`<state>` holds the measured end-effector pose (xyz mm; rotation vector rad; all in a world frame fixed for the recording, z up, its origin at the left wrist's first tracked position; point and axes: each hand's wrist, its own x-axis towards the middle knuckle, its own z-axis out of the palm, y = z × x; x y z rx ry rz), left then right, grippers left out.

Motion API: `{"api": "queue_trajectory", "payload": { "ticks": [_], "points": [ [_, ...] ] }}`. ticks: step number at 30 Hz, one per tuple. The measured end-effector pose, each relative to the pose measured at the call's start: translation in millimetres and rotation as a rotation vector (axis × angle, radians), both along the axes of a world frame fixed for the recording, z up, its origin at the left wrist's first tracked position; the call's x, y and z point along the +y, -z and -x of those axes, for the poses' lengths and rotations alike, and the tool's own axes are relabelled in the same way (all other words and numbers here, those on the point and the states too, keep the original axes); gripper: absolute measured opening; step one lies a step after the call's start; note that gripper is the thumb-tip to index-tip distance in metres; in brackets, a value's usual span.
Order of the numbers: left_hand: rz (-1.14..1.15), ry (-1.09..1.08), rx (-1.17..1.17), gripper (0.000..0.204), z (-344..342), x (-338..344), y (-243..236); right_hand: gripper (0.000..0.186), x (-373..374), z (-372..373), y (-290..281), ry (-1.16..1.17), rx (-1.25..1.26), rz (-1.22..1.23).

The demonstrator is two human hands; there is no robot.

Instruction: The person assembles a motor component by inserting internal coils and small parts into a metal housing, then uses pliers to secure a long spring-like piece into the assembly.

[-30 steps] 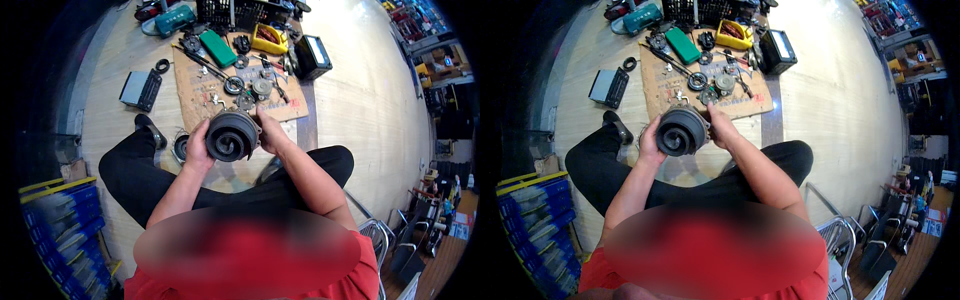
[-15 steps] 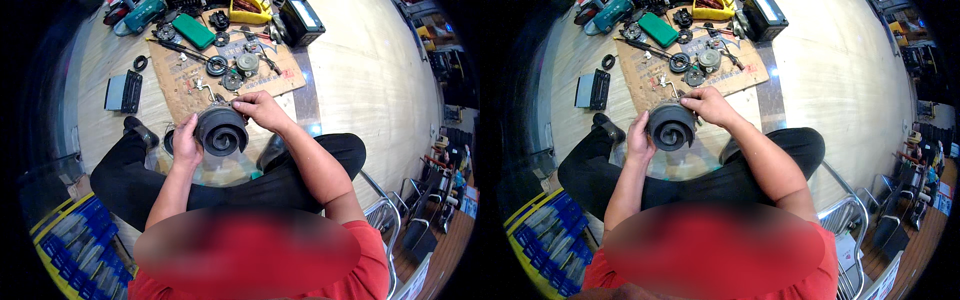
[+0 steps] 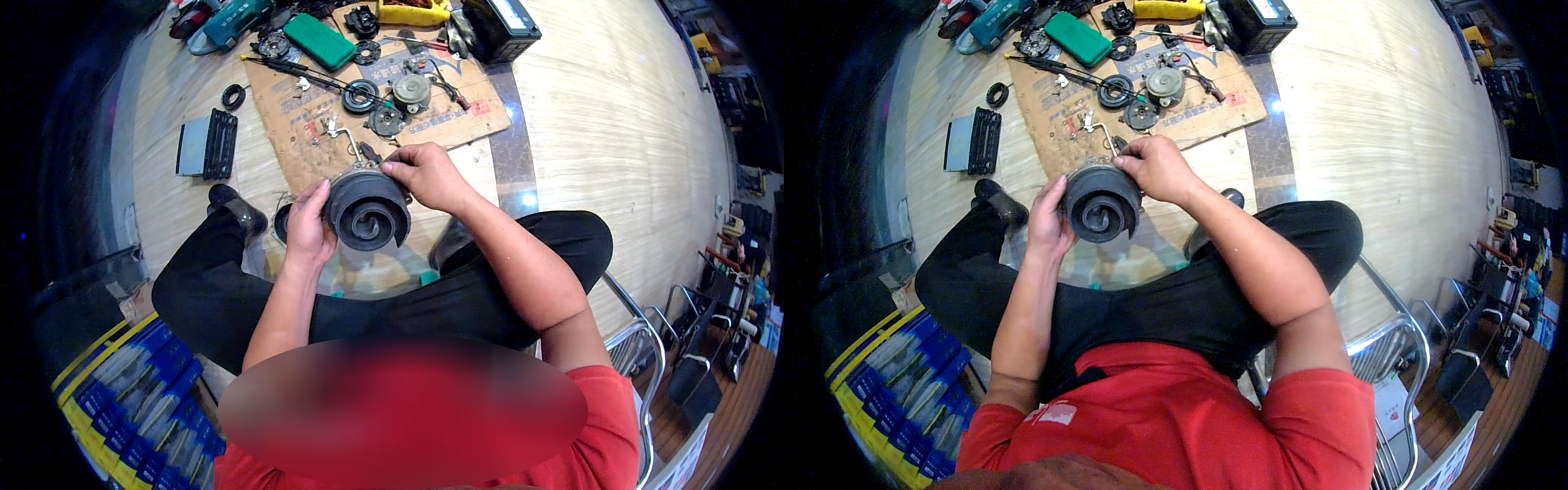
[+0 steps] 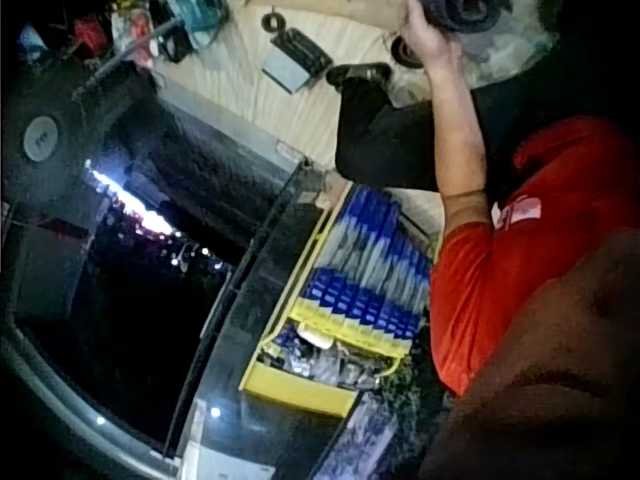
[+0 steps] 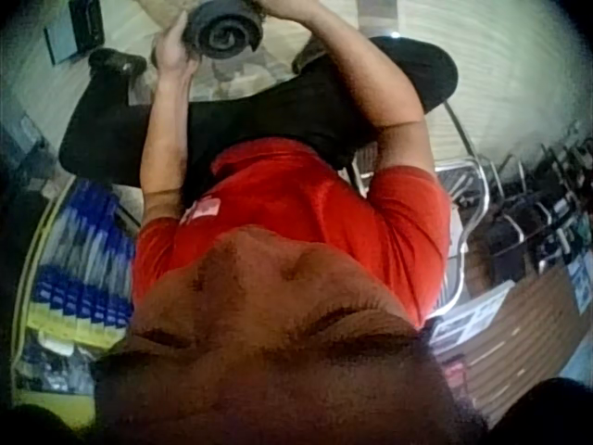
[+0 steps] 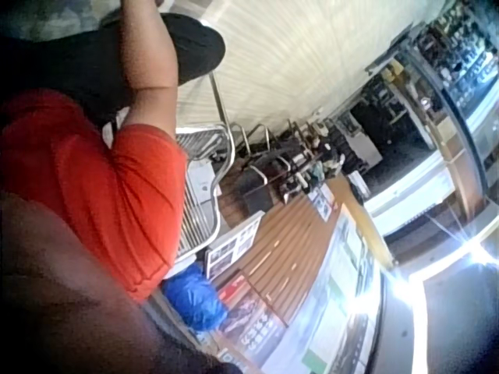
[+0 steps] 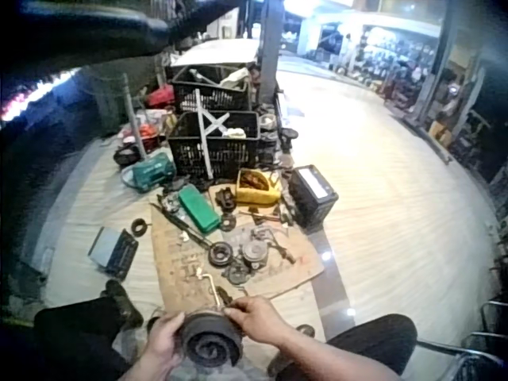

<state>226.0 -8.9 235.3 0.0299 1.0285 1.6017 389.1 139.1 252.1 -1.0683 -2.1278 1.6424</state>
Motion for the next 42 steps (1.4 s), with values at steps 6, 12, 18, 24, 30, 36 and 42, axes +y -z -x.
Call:
{"api": "queue_trajectory", "payload": {
  "ticks": [6, 12, 18, 24, 30, 36, 42],
  "points": [
    [0.012, -0.082, -0.107, 0.026, -2.9, -2.1, -5.0, 0.029, 0.5, 2.1, -8.5, 0.024, -0.107, 0.075],
    [-0.045, 0.019, -0.015, 0.027, -3.3, -4.4, -0.9, 0.032, -1.4, 1.6, 2.7, 0.055, -0.111, -0.055],
    [-0.010, 0.026, -0.004, 0.029, -1.8, -6.8, 2.9, 0.030, -4.6, 4.5, 2.8, 0.061, -0.124, -0.038],
    [-0.016, 0.051, -0.021, 0.032, 0.0, -7.6, 2.0, 0.027, -6.3, 4.7, -0.1, 0.046, -0.097, -0.032],
    [0.064, -0.044, -0.176, 0.036, 2.0, -10.5, 4.5, 0.026, -2.9, 3.5, 11.9, 0.059, -0.103, 0.001],
    [-0.033, 0.024, -0.087, 0.037, 1.7, -12.3, 1.1, 0.026, 1.3, 2.3, 7.4, 0.064, -0.110, 0.037],
    [-0.120, 0.061, -0.084, 0.038, -2.6, -11.1, -14.2, 0.026, 3.1, 2.3, 4.9, 0.077, -0.130, 0.082]
  ]
}}
